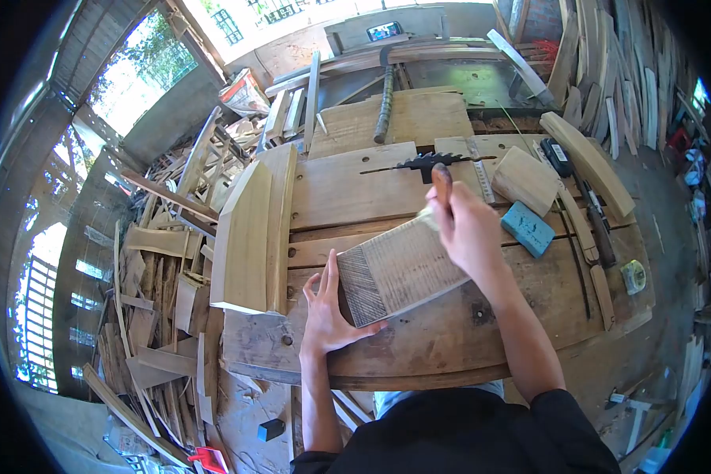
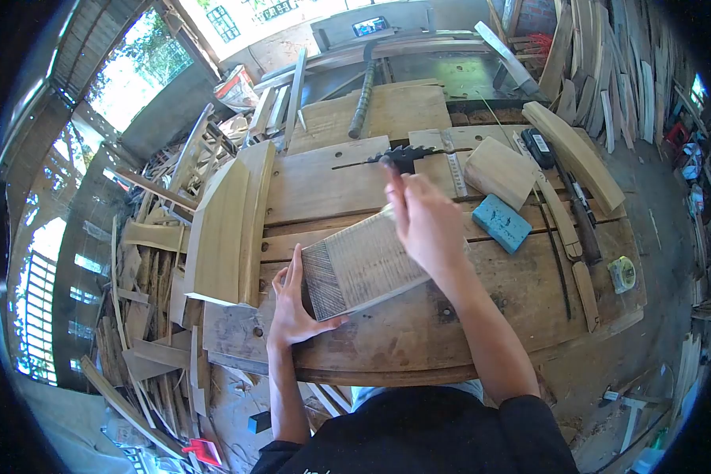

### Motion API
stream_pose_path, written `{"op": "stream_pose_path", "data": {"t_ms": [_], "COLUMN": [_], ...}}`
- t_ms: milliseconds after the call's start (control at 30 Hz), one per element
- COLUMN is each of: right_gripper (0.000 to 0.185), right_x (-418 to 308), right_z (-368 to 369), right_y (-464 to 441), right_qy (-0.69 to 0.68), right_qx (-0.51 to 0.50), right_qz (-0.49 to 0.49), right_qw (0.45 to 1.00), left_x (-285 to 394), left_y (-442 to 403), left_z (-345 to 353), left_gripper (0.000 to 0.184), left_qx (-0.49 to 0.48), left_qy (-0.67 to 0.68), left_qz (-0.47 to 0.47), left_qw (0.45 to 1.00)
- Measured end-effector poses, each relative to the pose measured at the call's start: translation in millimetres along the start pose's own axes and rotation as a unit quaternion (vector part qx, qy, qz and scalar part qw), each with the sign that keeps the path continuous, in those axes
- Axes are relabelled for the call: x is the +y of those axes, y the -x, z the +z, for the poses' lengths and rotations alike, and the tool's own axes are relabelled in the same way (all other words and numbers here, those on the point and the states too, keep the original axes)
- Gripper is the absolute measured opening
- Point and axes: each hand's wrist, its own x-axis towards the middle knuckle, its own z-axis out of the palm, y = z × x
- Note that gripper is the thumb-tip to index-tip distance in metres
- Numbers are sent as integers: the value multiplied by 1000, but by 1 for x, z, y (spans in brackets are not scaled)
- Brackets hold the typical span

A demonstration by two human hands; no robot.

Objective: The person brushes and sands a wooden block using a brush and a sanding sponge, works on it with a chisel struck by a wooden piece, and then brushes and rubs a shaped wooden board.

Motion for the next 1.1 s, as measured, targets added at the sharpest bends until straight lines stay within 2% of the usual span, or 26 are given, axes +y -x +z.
{"op": "stream_pose_path", "data": {"t_ms": [33, 100, 167, 233, 300, 333, 367, 400, 433, 500, 533, 567, 633, 667, 700, 767, 833, 867, 933, 967, 1033, 1067, 1100], "right_gripper": [12, 13, 11, 10, 10, 10, 11, 11, 13, 15, 17, 18, 15, 13, 10, 8, 10, 10, 14, 14, 23, 32, 32], "right_x": [5, 10, 0, -14, -38, -56, -71, -81, -89, -92, -88, -84, -69, -60, -49, -21, 9, 14, 17, 15, 9, 8, 7], "right_z": [-1, -3, -2, 5, 15, 21, 26, 28, 28, 26, 23, 19, 5, -8, -17, -32, -39, -44, -54, -53, -47, -46, -45], "right_y": [-1, -3, 1, 10, 27, 39, 50, 58, 65, 68, 68, 69, 66, 63, 59, 54, 49, 48, 47, 48, 55, 58, 56], "right_qy": [0, 51, 57, 28, -8, -42, -77, -79, -123, -165, -179, -193, -178, -164, -149, -80, -10, -7, 50, 52, 111, 109, 108], "right_qx": [-1, 60, 31, 4, -84, -92, -100, -100, -121, -138, -152, -167, -164, -162, -159, -68, 60, 57, 29, 28, 23, 16, 14], "right_qz": [-1, -15, -2, -89, -101, -178, -253, -253, -272, -291, -276, -260, -231, -154, -77, -18, -15, -21, 66, 62, -9, -6, -9], "right_qw": [1000, 997, 998, 996, 991, 979, 959, 959, 947, 932, 932, 931, 942, 961, 973, 994, 998, 998, 996, 996, 994, 994, 994], "left_x": [-1, -2, -4, -2, 1, -5, -17, -27, -33, -40, -40, -30, -10, -6, -4, -3, -4, -5, -5, -5, -6, -7, -7], "left_y": [0, 0, 0, 1, 2, 2, 2, 3, 4, 2, 3, 2, 1, 0, 0, 1, 2, 1, 1, 1, 3, 3, 2], "left_z": [0, 2, 2, 2, 0, 3, 8, 13, 17, 20, 20, 15, 4, 2, 2, 3, 3, 4, 3, 3, 4, 4, 4], "left_gripper": [163, 163, 166, 168, 146, 146, 127, 109, 109, 78, 109, 109, 143, 165, 165, 162, 162, 162, 161, 161, 160, 160, 160], "left_qx": [0, 13, 6, -2, 14, 14, 0, -17, -19, -6, 8, 7, -4, 5, 6, 17, 21, 24, 28, 27, 26, 22, 25], "left_qy": [1, -5, -16, -28, 54, 53, 7, -39, -40, -11, -18, -17, 56, -12, -9, -4, -2, -4, 3, 5, 1, -5, -5], "left_qz": [-1, 12, 7, 0, -14, -14, 28, 69, 69, 71, 76, 79, 7, 22, 21, 11, 14, 23, 22, 24, 20, 16, 13], "left_qw": [1000, 1000, 1000, 1000, 998, 998, 1000, 997, 997, 997, 997, 997, 998, 1000, 1000, 1000, 1000, 999, 999, 999, 999, 1000, 1000]}}
